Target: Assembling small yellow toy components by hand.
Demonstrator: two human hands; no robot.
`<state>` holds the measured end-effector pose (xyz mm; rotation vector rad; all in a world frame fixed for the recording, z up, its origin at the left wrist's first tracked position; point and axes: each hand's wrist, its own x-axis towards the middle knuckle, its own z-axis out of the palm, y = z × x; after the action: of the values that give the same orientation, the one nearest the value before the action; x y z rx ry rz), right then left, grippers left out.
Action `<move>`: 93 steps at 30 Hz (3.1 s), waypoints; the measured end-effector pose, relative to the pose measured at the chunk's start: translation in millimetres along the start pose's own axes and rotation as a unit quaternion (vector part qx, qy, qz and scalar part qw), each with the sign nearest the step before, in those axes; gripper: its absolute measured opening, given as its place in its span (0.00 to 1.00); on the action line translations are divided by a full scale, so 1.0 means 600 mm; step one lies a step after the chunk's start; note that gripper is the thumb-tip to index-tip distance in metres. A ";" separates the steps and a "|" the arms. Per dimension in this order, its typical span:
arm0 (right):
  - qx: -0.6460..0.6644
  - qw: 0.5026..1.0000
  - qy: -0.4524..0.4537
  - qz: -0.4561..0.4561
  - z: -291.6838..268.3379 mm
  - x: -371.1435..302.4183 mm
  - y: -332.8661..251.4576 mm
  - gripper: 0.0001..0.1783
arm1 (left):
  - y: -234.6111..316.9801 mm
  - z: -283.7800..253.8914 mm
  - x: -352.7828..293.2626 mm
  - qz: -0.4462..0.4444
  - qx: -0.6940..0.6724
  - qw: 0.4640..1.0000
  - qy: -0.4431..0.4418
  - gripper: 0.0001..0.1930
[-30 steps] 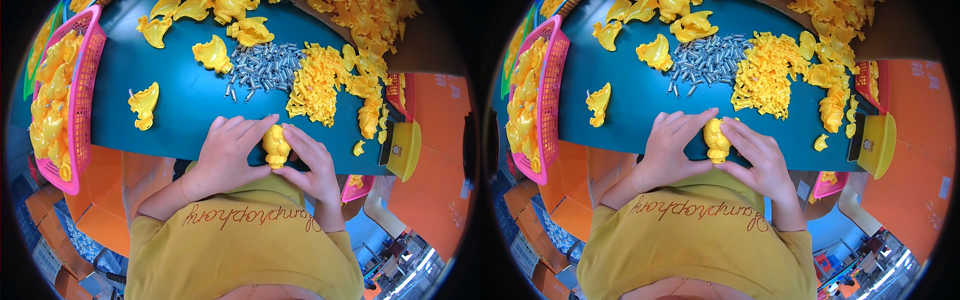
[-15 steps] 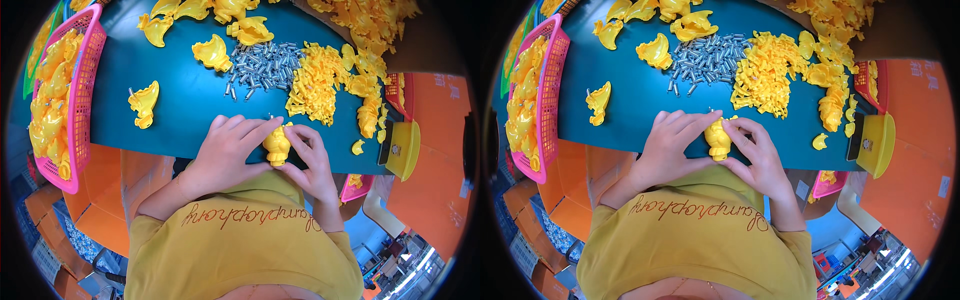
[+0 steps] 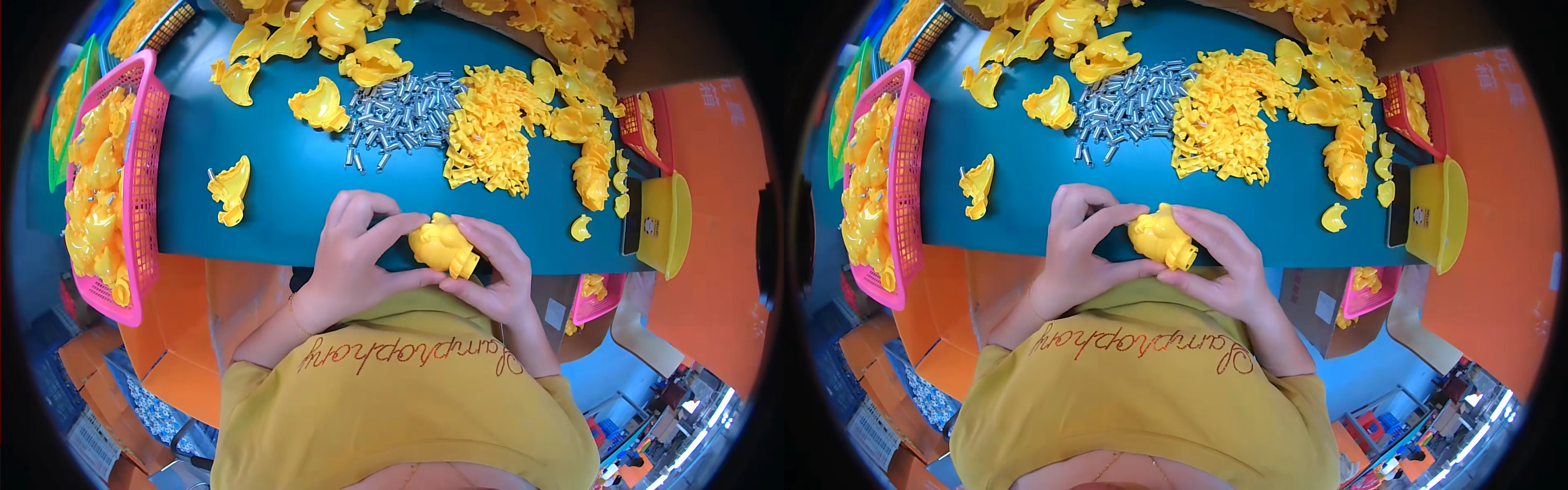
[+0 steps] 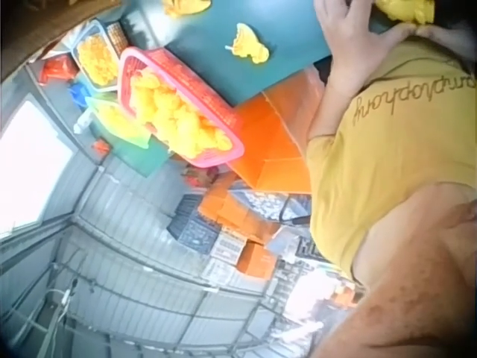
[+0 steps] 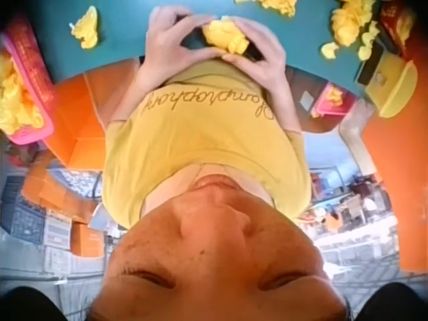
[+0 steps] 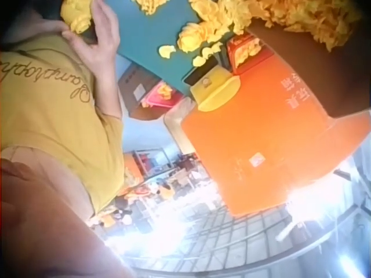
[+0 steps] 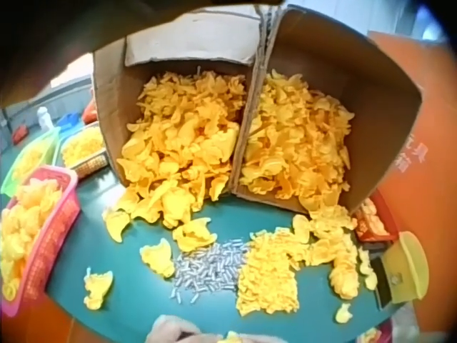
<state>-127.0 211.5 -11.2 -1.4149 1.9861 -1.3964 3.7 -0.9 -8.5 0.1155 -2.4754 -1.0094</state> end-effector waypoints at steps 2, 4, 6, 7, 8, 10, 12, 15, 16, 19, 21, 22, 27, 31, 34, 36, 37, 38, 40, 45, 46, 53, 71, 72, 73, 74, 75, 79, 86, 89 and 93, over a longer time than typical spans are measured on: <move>0.108 0.993 0.022 0.042 0.011 -0.009 -0.002 0.39 | 0.002 0.007 0.008 0.007 -0.090 0.996 0.030 0.39; 0.220 0.971 0.043 0.079 0.018 -0.018 -0.005 0.38 | 0.007 -0.001 0.001 -0.043 -0.200 0.977 -0.061 0.40; 0.287 0.953 0.049 0.087 0.021 -0.024 -0.006 0.34 | 0.009 0.002 -0.009 -0.101 -0.346 0.921 -0.150 0.43; 0.288 0.952 0.053 0.086 0.021 -0.021 -0.007 0.34 | 0.007 0.007 -0.013 -0.099 -0.345 0.921 -0.154 0.43; 0.253 0.962 0.061 0.078 0.019 -0.013 -0.009 0.33 | 0.006 0.011 -0.017 -0.104 -0.350 0.921 -0.136 0.43; 0.218 0.971 0.072 0.072 0.021 -0.011 -0.009 0.31 | 0.004 0.014 -0.015 -0.110 -0.356 0.920 -0.122 0.43; 0.288 0.953 0.055 0.080 0.023 -0.015 -0.005 0.32 | -0.002 0.012 -0.004 0.029 -0.269 0.960 -0.075 0.42; 0.234 0.968 0.047 0.078 0.015 -0.010 -0.010 0.32 | -0.005 0.002 0.005 0.032 -0.277 0.955 -0.106 0.41; 0.235 0.968 0.048 0.078 0.010 -0.005 -0.012 0.32 | -0.006 0.001 0.006 0.032 -0.276 0.955 -0.108 0.41; 0.076 0.996 0.029 0.043 0.003 0.001 -0.015 0.32 | -0.005 -0.002 0.007 0.008 -0.263 0.956 -0.127 0.41; 0.070 0.995 0.063 0.024 0.009 -0.005 -0.011 0.31 | 0.001 -0.004 0.007 -0.009 -0.274 0.953 -0.126 0.41; 0.070 0.995 0.064 0.024 0.009 -0.008 -0.007 0.31 | 0.002 -0.005 0.007 -0.009 -0.273 0.953 -0.127 0.41; 0.103 0.990 0.077 0.049 0.016 0.008 -0.003 0.34 | 0.013 0.018 -0.008 -0.116 -0.271 0.955 -0.019 0.37; 0.075 0.997 0.006 -0.001 0.005 0.021 -0.013 0.33 | 0.031 0.021 -0.004 -0.192 -0.402 0.895 0.035 0.34; 0.099 0.995 0.015 0.028 0.020 0.003 0.003 0.29 | 0.035 0.000 0.014 -0.116 -0.180 0.971 -0.106 0.28; 0.112 0.992 0.036 0.045 0.023 0.002 0.003 0.27 | 0.010 0.007 0.007 -0.103 -0.215 0.966 -0.097 0.26; 0.132 0.989 0.046 0.046 0.026 0.006 -0.003 0.24 | 0.003 0.010 0.004 -0.089 -0.251 0.960 -0.087 0.24; 0.151 0.986 0.056 0.047 0.029 0.009 -0.008 0.20 | 0.005 0.013 0.001 -0.090 -0.251 0.960 -0.088 0.24; 0.157 0.984 0.072 0.048 0.035 0.012 -0.014 0.17 | 0.016 0.023 0.001 -0.072 -0.240 0.968 -0.024 0.20; 0.168 0.981 0.089 0.037 0.040 0.017 -0.018 0.11 | 0.016 0.036 -0.007 -0.044 -0.219 0.975 0.015 0.17; 0.176 0.979 0.094 0.035 0.042 0.017 -0.019 0.10 | 0.016 0.035 -0.008 -0.037 -0.209 0.977 0.023 0.17; 0.206 0.977 0.039 0.031 0.037 0.021 -0.009 0.19 | 0.011 -0.018 -0.018 -0.075 -0.201 0.976 -0.045 0.17; -0.267 0.890 0.288 0.233 -0.166 -0.048 -0.017 0.10 | -0.174 -0.511 -0.208 -0.197 0.535 0.797 0.200 0.24; -0.268 0.887 0.267 0.265 -0.181 -0.066 -0.017 0.13 | -0.161 -0.495 -0.192 -0.187 0.558 0.778 0.218 0.23; -0.271 0.884 0.271 0.269 -0.187 -0.076 -0.019 0.13 | -0.148 -0.477 -0.172 -0.176 0.584 0.757 0.235 0.22; -0.286 0.882 0.252 0.278 -0.189 -0.083 -0.021 0.14 | -0.141 -0.460 -0.154 -0.175 0.582 0.759 0.234 0.22; -0.298 0.882 0.229 0.283 -0.190 -0.087 -0.018 0.15 | -0.132 -0.443 -0.141 -0.105 0.558 0.788 0.239 0.21; -0.403 0.884 0.158 0.175 -0.197 -0.100 0.044 0.14 | -0.066 -0.306 -0.093 -0.112 0.321 0.921 0.193 0.24; -0.224 0.940 0.178 0.185 -0.147 -0.085 0.019 0.06 | -0.089 -0.179 -0.049 -0.198 0.185 0.960 0.071 0.43; -0.164 0.970 0.145 0.101 -0.106 -0.051 0.015 0.08 | -0.093 -0.178 -0.058 -0.208 0.183 0.955 0.105 0.35; -0.087 0.985 0.134 0.071 -0.065 -0.018 0.008 0.10 | -0.104 -0.159 -0.063 -0.145 0.243 0.952 0.117 0.20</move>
<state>-152.6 241.3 0.4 -1.1747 2.3789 -1.4435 74.2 -98.0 -5.9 0.7301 -2.4707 -0.4306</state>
